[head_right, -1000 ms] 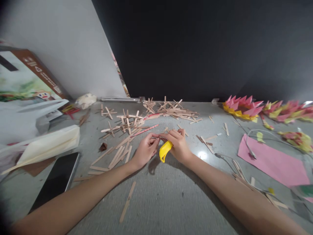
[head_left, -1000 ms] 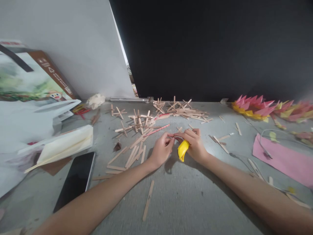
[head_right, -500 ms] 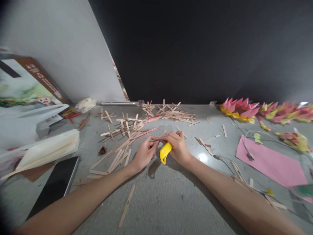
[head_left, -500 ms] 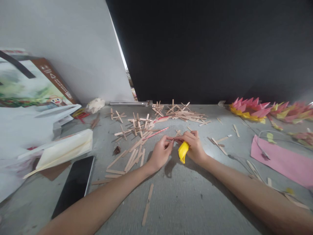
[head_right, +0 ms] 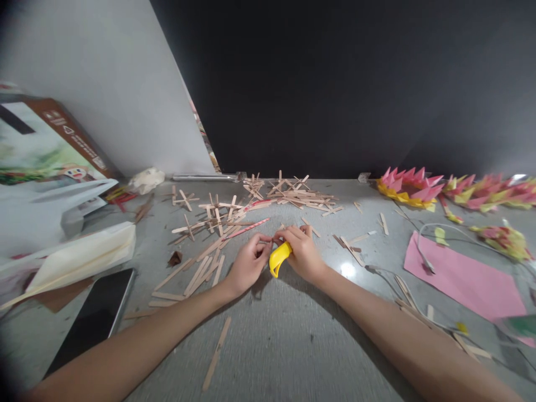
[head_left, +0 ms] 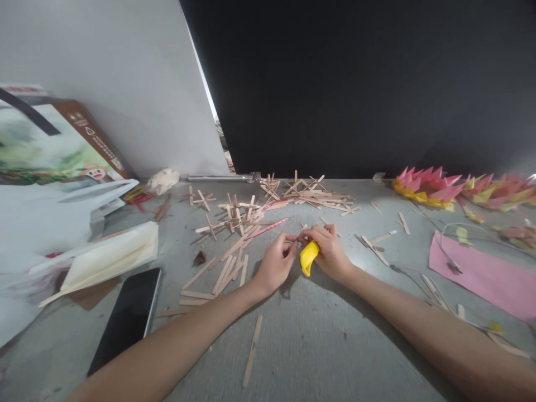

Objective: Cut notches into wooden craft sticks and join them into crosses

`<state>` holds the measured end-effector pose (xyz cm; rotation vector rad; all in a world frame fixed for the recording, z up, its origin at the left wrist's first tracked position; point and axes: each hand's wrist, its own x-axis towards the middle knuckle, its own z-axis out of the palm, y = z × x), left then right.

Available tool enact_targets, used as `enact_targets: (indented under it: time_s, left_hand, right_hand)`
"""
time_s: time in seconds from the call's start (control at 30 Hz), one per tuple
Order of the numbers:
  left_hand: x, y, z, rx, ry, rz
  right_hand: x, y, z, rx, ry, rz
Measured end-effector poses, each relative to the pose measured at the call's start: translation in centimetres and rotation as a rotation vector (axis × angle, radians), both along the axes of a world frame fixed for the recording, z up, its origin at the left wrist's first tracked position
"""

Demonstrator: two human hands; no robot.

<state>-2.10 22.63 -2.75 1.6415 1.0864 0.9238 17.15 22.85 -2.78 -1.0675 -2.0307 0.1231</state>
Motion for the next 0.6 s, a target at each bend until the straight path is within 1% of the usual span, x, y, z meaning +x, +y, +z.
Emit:
enact_targets:
  time_s: [0.17, 0.33, 0.5, 0.6]
  left_hand:
    - [0.06, -0.21, 0.35, 0.013, 0.012, -0.002]
    - [0.04, -0.31, 0.51, 0.031, 0.02, -0.014]
    - [0.13, -0.34, 0.34, -0.013, -0.035, -0.019]
    - [0.09, -0.09, 0.04, -0.028, -0.053, 0.018]
  right_hand:
    - [-0.02, 0.07, -0.34, -0.066, -0.056, 0.021]
    - [-0.13, -0.04, -0.29, -0.053, -0.105, 0.017]
    - [-0.17, -0.06, -0.21, -0.055, -0.094, 0.017]
    - [-0.22, -0.22, 0.0, -0.049, -0.118, 0.025]
